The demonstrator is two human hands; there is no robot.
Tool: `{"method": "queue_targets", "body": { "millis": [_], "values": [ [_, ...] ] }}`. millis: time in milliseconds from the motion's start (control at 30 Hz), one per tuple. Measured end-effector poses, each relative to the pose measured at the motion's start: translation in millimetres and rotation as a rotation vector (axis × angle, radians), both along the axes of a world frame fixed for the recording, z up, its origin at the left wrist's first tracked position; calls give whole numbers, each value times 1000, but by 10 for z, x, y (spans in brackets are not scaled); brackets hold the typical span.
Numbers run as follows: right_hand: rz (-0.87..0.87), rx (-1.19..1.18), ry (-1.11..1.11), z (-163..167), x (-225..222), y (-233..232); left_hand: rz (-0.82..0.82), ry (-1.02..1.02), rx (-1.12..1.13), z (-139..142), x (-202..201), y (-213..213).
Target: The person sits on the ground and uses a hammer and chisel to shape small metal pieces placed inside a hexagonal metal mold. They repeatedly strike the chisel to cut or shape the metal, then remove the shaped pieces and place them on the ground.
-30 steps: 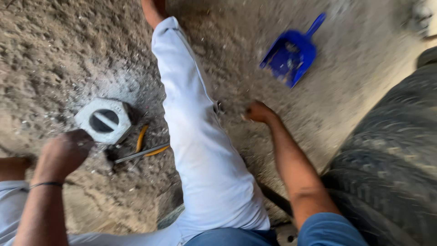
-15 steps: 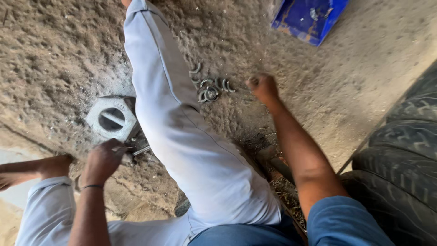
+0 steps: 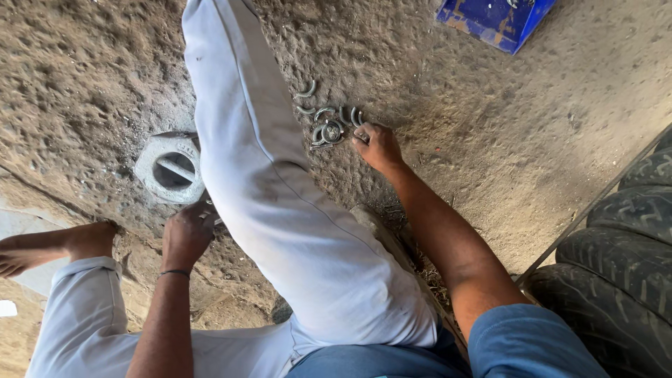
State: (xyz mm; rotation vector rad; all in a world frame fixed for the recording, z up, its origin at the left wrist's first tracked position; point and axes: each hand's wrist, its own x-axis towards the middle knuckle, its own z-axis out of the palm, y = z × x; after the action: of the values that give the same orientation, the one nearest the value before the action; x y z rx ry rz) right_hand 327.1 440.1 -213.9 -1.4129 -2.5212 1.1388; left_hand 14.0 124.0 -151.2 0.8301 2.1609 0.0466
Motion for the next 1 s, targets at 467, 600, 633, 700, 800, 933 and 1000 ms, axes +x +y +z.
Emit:
{"method": "queue_targets", "body": {
  "millis": [467, 600, 633, 700, 800, 933, 1000],
  "values": [
    [-103, -44, -53, 156, -373, -170, -32, -61, 76, 21, 81, -10],
    [-75, 62, 9, 104, -359, -207, -3, -98, -19, 6, 83, -41],
    [-71, 93, 49, 89, -354, -216, 2, -99, -19, 7, 84, -51],
    [-64, 114, 95, 64, -350, -232, 10, -100, -16, 9, 86, -64],
    [-60, 99, 65, 54, -352, -257, -5, -93, 7, 9, 84, -72],
    [-67, 68, -17, 76, -380, -280, -13, -102, -20, -8, 77, -74],
    [-53, 125, 24, 85, -386, -282, -36, -91, -4, -18, 84, -76]
  ]
}}
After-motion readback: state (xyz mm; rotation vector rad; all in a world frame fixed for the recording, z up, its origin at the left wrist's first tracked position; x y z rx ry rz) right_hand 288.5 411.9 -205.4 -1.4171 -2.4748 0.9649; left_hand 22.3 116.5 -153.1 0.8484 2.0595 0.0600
